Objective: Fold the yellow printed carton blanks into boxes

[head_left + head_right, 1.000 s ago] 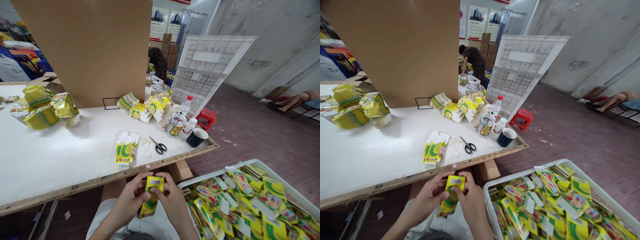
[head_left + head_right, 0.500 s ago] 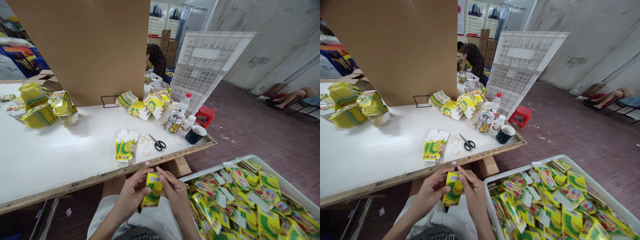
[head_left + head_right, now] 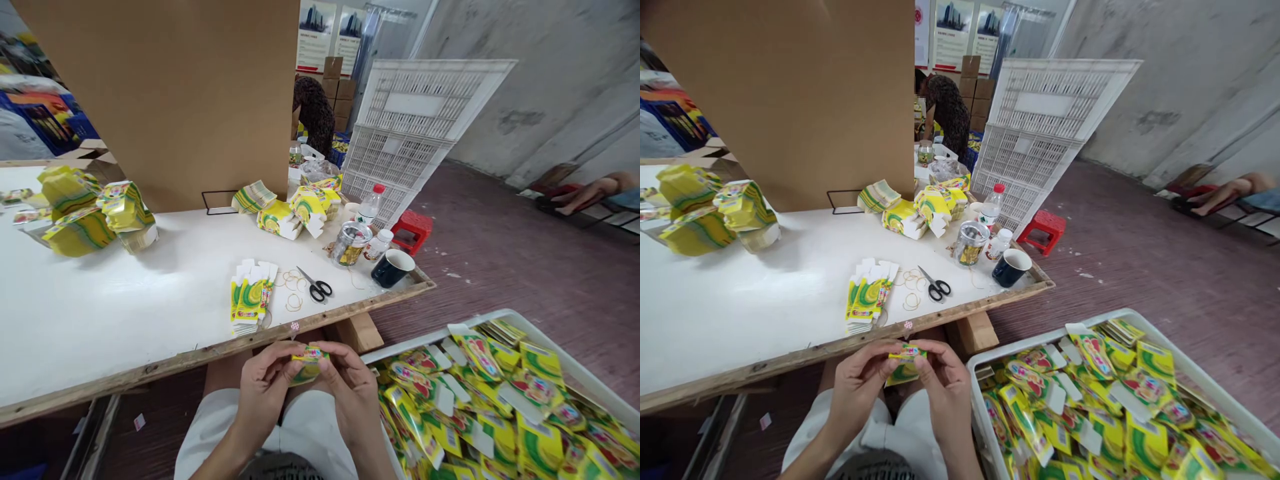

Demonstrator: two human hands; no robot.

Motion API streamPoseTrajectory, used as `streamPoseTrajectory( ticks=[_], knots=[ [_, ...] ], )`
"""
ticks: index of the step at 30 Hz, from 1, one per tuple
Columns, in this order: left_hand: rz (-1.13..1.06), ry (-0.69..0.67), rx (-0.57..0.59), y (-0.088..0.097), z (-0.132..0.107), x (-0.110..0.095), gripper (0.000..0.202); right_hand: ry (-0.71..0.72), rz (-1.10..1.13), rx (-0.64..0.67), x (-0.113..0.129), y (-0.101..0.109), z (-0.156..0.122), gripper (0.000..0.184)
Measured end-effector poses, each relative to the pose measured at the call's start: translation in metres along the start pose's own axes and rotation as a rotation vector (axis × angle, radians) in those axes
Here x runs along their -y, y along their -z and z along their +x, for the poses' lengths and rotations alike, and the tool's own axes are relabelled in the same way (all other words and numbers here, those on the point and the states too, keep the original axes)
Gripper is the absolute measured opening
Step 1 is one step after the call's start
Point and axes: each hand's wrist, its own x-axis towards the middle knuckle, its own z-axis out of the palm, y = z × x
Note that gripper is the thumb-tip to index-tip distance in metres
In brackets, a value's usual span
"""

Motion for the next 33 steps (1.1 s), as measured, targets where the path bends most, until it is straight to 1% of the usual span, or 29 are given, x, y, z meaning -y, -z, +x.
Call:
streamPoseTrajectory(
  ticks=[2,5,6,8,10,11,12,13,14,15,16,17,18,19,21,23,24,26,27,29,30,31,32,33],
  knots=[
    [0.008,-0.038,-0.006,-0.003,-0.001,-0.001,0.013,0.06,-0.058,-0.043,-0.001,-0.004,-0.003,0.021],
    [0.024,-0.061,-0.039,-0.009,-0.005,-0.002,0.014,0.163,-0.226,-0.107,-0.002,-0.01,-0.008,0.025],
    [0.039,-0.06,-0.033,-0.012,-0.005,-0.001,0.013,0.199,-0.292,-0.115,0.0,-0.01,-0.01,0.025],
    [0.121,-0.062,0.035,-0.012,-0.001,0.002,0.016,0.289,-0.444,-0.135,0.007,0.0,-0.01,0.025],
    [0.383,-0.075,0.088,-0.005,0.012,0.007,0.024,0.412,-0.678,-0.19,0.021,0.025,-0.008,0.026],
    [0.55,-0.08,0.075,0.002,0.022,0.011,0.029,0.48,-0.832,-0.272,0.028,0.043,-0.007,0.029],
    [0.763,-0.072,0.013,0.01,0.033,0.015,0.032,0.536,-1.009,-0.338,0.035,0.062,-0.006,0.034],
    [0.876,-0.038,-0.071,0.02,0.045,0.02,0.038,0.55,-1.189,-0.397,0.041,0.08,-0.005,0.041],
    [0.931,-0.002,-0.142,0.03,0.057,0.025,0.045,0.534,-1.338,-0.441,0.045,0.097,-0.005,0.048],
    [0.987,0.042,-0.206,0.04,0.068,0.031,0.052,0.525,-1.415,-0.457,0.045,0.109,-0.005,0.054],
    [1.03,0.086,-0.265,0.049,0.077,0.036,0.056,0.525,-1.442,-0.428,0.043,0.117,-0.004,0.056],
    [1.065,0.12,-0.306,0.057,0.084,0.04,0.056,0.523,-1.429,-0.387,0.039,0.119,-0.004,0.056],
    [1.093,0.148,-0.336,0.063,0.089,0.044,0.053,0.528,-1.38,-0.338,0.032,0.115,-0.004,0.054],
    [1.114,0.166,-0.357,0.069,0.092,0.046,0.049,0.528,-1.312,-0.289,0.025,0.107,-0.003,0.05],
    [1.13,0.175,-0.375,0.077,0.093,0.046,0.036,0.508,-1.162,-0.222,0.012,0.082,-0.001,0.04],
    [1.11,0.166,-0.374,0.083,0.088,0.04,0.021,0.473,-1.024,-0.162,0.007,0.052,0.001,0.029],
    [1.087,0.158,-0.368,0.084,0.084,0.035,0.017,0.465,-0.962,-0.122,0.007,0.038,0.002,0.023],
    [1.021,0.129,-0.337,0.081,0.069,0.022,0.02,0.492,-0.867,-0.053,0.01,0.014,0.003,0.018],
    [0.985,0.109,-0.309,0.076,0.059,0.015,0.022,0.524,-0.84,-0.021,0.012,0.004,0.003,0.021],
    [0.897,0.046,-0.196,0.061,0.036,0.001,0.025,0.585,-0.821,0.043,0.016,-0.011,0.003,0.035],
    [0.838,0.006,-0.105,0.053,0.026,-0.004,0.025,0.593,-0.817,0.077,0.016,-0.017,0.004,0.044],
    [0.725,-0.052,0.004,0.044,0.016,-0.009,0.023,0.587,-0.806,0.106,0.016,-0.021,0.004,0.05],
    [0.644,-0.072,0.06,0.036,0.009,-0.012,0.023,0.568,-0.784,0.127,0.015,-0.023,0.003,0.05],
    [0.566,-0.073,0.102,0.029,0.004,-0.014,0.023,0.535,-0.749,0.135,0.014,-0.025,0.003,0.046]
  ],
)
